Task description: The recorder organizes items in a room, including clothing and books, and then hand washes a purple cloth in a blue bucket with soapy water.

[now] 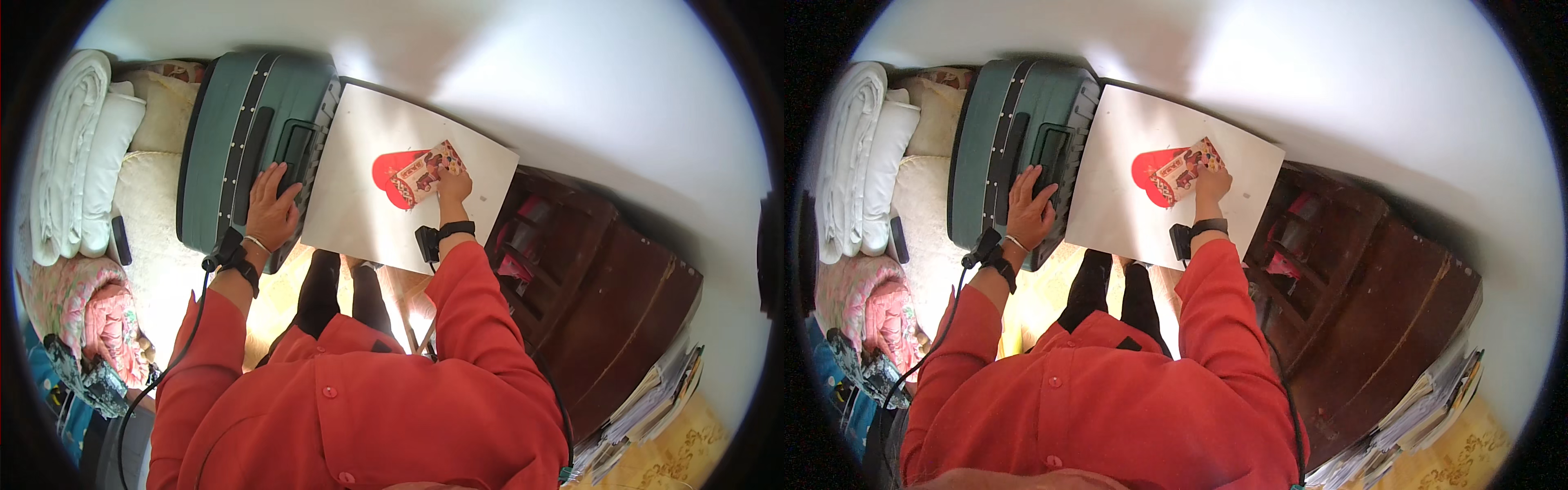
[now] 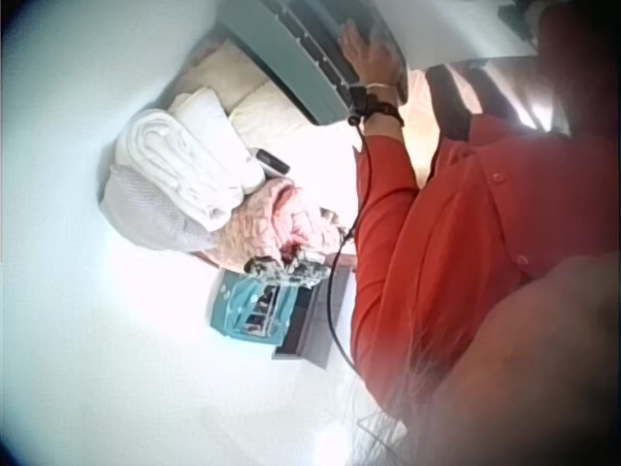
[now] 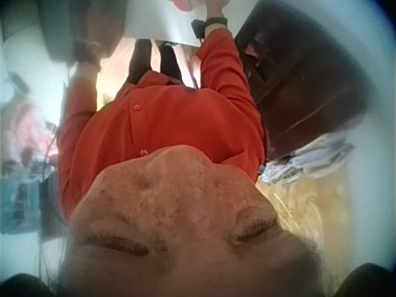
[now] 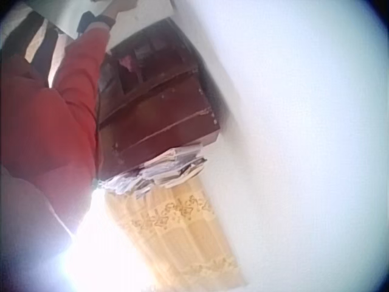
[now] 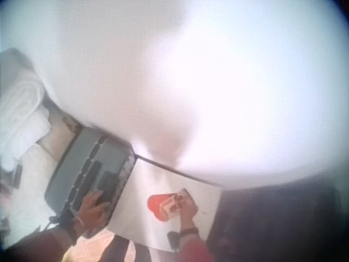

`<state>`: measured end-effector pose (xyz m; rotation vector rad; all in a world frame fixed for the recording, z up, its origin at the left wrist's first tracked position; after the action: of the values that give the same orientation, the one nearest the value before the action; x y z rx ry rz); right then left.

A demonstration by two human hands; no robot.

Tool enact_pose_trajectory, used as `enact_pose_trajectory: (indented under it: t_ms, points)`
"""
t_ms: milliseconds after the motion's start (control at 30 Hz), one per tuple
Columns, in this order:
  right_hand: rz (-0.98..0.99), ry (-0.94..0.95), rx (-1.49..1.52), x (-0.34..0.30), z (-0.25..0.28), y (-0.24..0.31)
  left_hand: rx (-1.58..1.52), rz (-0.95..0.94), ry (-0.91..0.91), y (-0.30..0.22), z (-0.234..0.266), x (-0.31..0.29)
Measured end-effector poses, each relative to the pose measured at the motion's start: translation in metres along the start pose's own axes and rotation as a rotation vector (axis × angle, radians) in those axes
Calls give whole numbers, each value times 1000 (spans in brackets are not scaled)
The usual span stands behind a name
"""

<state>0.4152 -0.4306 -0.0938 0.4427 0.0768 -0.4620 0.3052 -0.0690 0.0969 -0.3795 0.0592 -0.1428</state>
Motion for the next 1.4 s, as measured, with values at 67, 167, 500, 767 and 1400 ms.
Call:
enact_pose_trajectory:
  t_ms: [67,167,500,767,1400]
  points:
    - [114,9,134,-5,2,12,-1,0,-7,1,0,-2]
    - [19,196,497,-14,2,24,-5,-8,-24,2,3,-3]
    - [-1076,1091,1597,-133,-2,69,-27,-12,-34,1,5,-2]
    - [-1125,1276,1837,-186,35,111,-258,-15,-81,-36,27,18]
    - [651,487,-365,-55,16,139,-1117,68,87,-38,11,20]
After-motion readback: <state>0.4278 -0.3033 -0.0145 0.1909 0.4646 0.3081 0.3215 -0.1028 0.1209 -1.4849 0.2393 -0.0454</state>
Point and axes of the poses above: each hand's wrist, its own x-axis towards the middle knuckle, its own z-axis out of the back of the hand, y = z × x, the point moved 7 cm from there along x, towards the middle knuckle, and after that the axes turned 8 degrees about y, right-handed, at the moved point
